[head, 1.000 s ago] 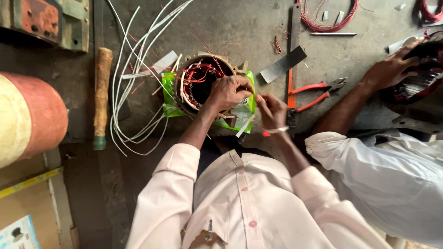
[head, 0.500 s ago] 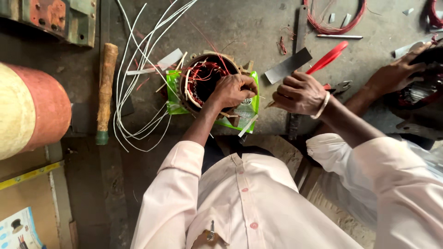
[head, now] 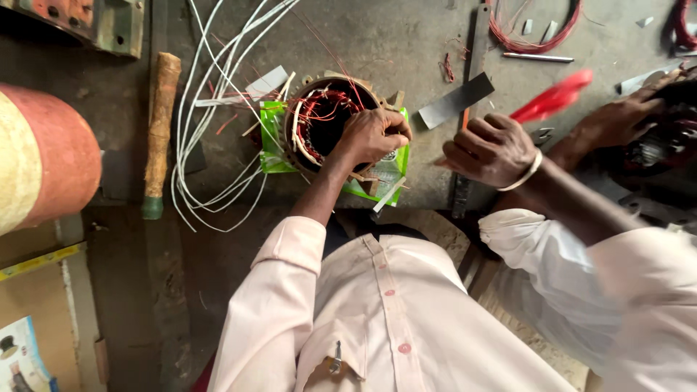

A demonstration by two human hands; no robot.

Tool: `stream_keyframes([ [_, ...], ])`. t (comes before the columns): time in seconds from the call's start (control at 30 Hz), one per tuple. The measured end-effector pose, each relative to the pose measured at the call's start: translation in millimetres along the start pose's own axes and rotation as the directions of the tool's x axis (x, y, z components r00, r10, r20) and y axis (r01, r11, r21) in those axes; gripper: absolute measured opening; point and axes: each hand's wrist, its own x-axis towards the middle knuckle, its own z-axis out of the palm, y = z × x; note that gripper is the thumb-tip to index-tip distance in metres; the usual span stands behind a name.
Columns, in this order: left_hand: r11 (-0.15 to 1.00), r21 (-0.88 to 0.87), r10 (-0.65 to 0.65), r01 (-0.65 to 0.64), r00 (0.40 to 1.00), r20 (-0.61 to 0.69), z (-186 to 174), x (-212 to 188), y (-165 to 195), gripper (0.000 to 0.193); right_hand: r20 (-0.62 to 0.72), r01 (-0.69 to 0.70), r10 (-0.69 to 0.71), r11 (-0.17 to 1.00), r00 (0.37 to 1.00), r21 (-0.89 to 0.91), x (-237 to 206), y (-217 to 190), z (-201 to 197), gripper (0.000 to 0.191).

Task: The person inserts white insulation strips into the slots of an electric motor stator and presses the red coil wires into the slots by hand, occasionally picking up red-handled pliers to work the wires. A second worker handles another motor stator beside them on the workbench.

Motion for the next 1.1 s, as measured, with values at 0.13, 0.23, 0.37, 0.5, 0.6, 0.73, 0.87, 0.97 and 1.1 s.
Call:
stream_keyframes([
  [0.13, 1.000, -0.017, -0.026, 0.026, 0.999, -0.018, 0, 3, 2, 0.019, -0.202, -0.383, 0.371, 0.924, 0.907, -0.023, 15, -38, 32, 0.034],
  [0.23, 0.997, 0.001, -0.082, 0.082, 0.997, -0.010, 1, 4, 3, 0.020, -0.269, -0.584, 0.569, 0.811, 0.777, 0.027, 17, -57, 66, 0.034],
  [0.37, 0.996, 0.011, -0.089, 0.089, 0.995, -0.049, 5, 2, 3, 0.019, -0.324, -0.696, 0.674, 0.715, 0.664, 0.062, -1, -69, 101, 0.032],
  [0.5, 0.998, 0.008, -0.056, 0.057, 0.995, -0.079, 6, 1, 3, 0.017, -0.272, -0.814, 0.829, 0.546, 0.489, 0.199, -13, -81, 147, 0.016],
  [0.6, 0.993, 0.057, -0.106, 0.107, 0.994, -0.028, 5, 1, 3, 0.018, 0.455, -0.477, 0.884, -0.358, 0.104, 0.803, -18, -82, 169, 0.027],
  [0.73, 0.997, 0.037, -0.063, 0.063, 0.998, -0.017, 4, 1, 2, 0.018, 0.248, -0.681, 0.905, 0.061, 0.347, 0.730, -27, -70, 142, 0.014],
  [0.87, 0.997, 0.050, -0.062, 0.063, 0.998, -0.023, 5, 2, 0, 0.019, 0.069, -0.644, 0.724, 0.561, 0.686, 0.519, -23, -51, 89, 0.026],
  [0.97, 0.994, 0.087, -0.070, 0.070, 0.998, -0.004, 4, 4, -1, 0.019, -0.005, -0.525, 0.580, 0.741, 0.814, 0.419, -10, -46, 80, 0.030],
  [1.1, 0.995, 0.095, -0.024, 0.030, 0.998, -0.065, 7, 2, -1, 0.020, 0.019, -0.690, 0.813, 0.481, 0.582, 0.540, 0, -49, 110, 0.010],
])
